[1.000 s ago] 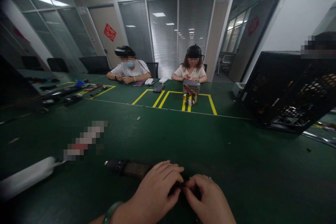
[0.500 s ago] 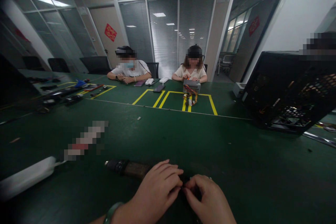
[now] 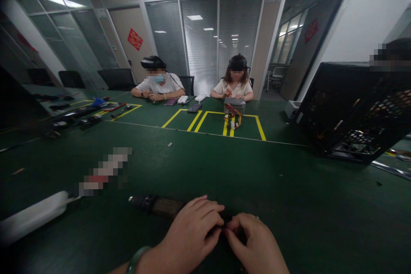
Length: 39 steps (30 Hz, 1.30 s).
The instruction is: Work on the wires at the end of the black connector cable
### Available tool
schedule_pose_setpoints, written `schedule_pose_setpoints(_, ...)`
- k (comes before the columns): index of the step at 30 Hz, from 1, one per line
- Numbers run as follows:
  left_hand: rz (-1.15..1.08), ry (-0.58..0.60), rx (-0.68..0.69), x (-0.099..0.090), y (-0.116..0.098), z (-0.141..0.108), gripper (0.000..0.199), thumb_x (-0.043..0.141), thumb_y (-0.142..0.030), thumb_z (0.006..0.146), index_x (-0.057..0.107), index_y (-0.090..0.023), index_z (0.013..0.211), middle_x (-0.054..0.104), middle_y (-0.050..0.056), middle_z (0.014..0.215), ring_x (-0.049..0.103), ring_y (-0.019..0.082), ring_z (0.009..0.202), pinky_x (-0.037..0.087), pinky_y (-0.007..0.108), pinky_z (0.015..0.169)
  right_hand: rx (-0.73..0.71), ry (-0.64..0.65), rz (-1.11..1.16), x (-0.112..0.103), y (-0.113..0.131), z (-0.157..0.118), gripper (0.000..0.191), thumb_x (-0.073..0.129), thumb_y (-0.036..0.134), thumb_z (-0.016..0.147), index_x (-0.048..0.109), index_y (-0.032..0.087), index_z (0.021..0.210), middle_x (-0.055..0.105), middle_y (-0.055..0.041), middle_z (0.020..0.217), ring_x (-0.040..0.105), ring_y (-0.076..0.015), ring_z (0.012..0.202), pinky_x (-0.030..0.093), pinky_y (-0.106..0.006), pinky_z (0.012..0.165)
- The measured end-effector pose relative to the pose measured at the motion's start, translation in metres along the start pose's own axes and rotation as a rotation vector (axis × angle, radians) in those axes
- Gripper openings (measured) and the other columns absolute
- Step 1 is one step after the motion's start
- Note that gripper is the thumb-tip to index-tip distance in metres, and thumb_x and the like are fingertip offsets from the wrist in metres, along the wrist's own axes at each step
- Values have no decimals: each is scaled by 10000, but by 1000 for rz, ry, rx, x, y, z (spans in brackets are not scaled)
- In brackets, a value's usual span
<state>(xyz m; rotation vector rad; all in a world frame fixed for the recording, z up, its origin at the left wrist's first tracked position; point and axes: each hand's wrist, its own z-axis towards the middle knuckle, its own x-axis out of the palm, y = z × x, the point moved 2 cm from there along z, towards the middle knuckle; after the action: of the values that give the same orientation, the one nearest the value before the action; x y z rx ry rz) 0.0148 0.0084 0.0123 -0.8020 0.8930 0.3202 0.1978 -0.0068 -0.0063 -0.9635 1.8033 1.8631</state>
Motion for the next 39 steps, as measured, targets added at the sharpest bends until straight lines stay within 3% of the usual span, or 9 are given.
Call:
schedule_pose_setpoints(7, 41, 34, 41, -2, -1, 1, 49, 602, -196, 871, 604, -222, 913, 652, -23, 1112, 576, 148, 1057, 360, 378, 1066, -11, -8, -23, 0, 3, 1, 104, 562, 237, 825, 642, 213, 762, 653, 15, 758, 600, -162, 743, 414, -246, 688)
schedule_pose_setpoints(15, 0, 25, -20, -6, -4, 1, 104, 616, -178, 820, 589, -201, 918, 630, 11, 1177, 566, 179, 1097, 357, 414, 1075, 11, 6, -9, 0, 3, -1, 116, 550, 249, 833, 648, 214, 780, 661, 6, 786, 605, -168, 758, 422, -246, 694)
schedule_pose_setpoints(25, 126, 69, 46, -4, -3, 2, 34, 602, -197, 872, 592, -214, 900, 639, -38, 1152, 561, 137, 1067, 390, 359, 1033, -2, -3, -19, -1, 5, 1, 120, 560, 251, 832, 643, 207, 758, 654, 7, 764, 599, -165, 746, 421, -243, 691)
schedule_pose_setpoints(39, 10, 47, -21, -6, -4, 2, 95, 611, -177, 828, 596, -204, 917, 639, 6, 1123, 564, 185, 1050, 403, 390, 998, 0, 0, 25, -1, 4, 0, 130, 556, 262, 840, 661, 216, 781, 667, 1, 781, 608, -169, 751, 433, -239, 690)
